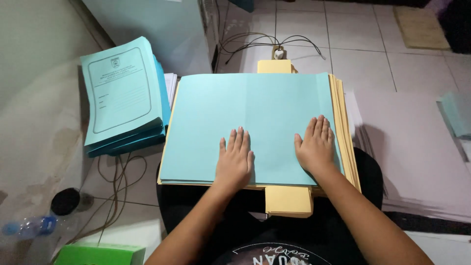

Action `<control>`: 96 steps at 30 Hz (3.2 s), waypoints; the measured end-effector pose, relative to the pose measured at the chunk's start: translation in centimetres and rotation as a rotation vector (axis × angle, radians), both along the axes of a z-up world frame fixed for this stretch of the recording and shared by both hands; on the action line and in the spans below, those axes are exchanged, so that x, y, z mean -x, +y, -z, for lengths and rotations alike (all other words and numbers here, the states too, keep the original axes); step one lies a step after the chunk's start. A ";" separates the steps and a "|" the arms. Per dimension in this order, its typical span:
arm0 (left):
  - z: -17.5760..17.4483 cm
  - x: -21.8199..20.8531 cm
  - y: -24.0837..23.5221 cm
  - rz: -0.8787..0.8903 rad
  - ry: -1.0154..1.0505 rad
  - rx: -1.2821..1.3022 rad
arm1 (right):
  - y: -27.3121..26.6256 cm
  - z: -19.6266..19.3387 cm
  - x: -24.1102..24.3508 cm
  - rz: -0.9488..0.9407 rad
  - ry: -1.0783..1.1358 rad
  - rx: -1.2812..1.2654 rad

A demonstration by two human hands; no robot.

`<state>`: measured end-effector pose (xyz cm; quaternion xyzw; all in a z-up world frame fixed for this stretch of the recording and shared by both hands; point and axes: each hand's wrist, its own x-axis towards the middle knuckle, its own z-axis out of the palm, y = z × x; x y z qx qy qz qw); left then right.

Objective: The person sits with a stack of light blue folders on their lap and repeatedly picks up a folder from a pile to the left, places it into the main stack, and smooths it down with both hands. This action is repeated throughout the video.

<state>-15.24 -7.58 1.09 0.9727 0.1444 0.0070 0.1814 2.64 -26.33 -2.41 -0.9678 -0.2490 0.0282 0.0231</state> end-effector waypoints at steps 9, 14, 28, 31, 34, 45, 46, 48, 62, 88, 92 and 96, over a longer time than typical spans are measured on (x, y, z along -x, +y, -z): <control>6.7 2.0 1.4 -0.094 -0.520 0.219 | 16.5 3.5 0.4 -0.590 -0.116 -0.185; 1.9 4.0 10.4 -0.347 -0.633 0.496 | 21.8 1.7 5.7 -0.605 -0.040 -0.159; -6.1 7.1 27.0 -0.465 -0.051 0.054 | 22.5 -1.9 9.9 -0.775 0.077 -0.090; -6.3 7.7 27.2 -0.504 -0.057 0.129 | 22.4 -2.0 9.8 -0.778 0.091 -0.090; -4.0 7.8 28.0 -0.517 -0.137 0.113 | 22.4 -2.3 9.8 -0.779 0.109 -0.085; -3.6 3.4 6.4 0.226 -0.994 -0.334 | 17.6 -4.1 7.0 -0.151 1.957 -1.694; -3.3 3.3 4.2 0.231 -0.998 -0.331 | 15.4 -6.2 6.7 -0.150 1.950 -1.698; -2.7 3.2 -0.2 0.302 -1.053 -0.093 | 10.9 -10.5 6.1 -0.023 1.084 -1.173; 2.9 -6.6 10.2 0.357 -0.650 0.000 | -4.6 -7.9 0.0 0.238 0.480 -0.587; 0.8 -6.2 10.9 0.333 -0.213 0.146 | -2.5 -9.7 1.9 0.318 0.495 -0.546; 0.9 -6.3 11.1 0.335 -0.225 0.164 | -2.1 -10.3 2.3 0.357 0.523 -0.516; 0.7 -6.3 11.1 0.341 -0.211 0.175 | -2.5 -9.3 2.0 0.336 0.496 -0.570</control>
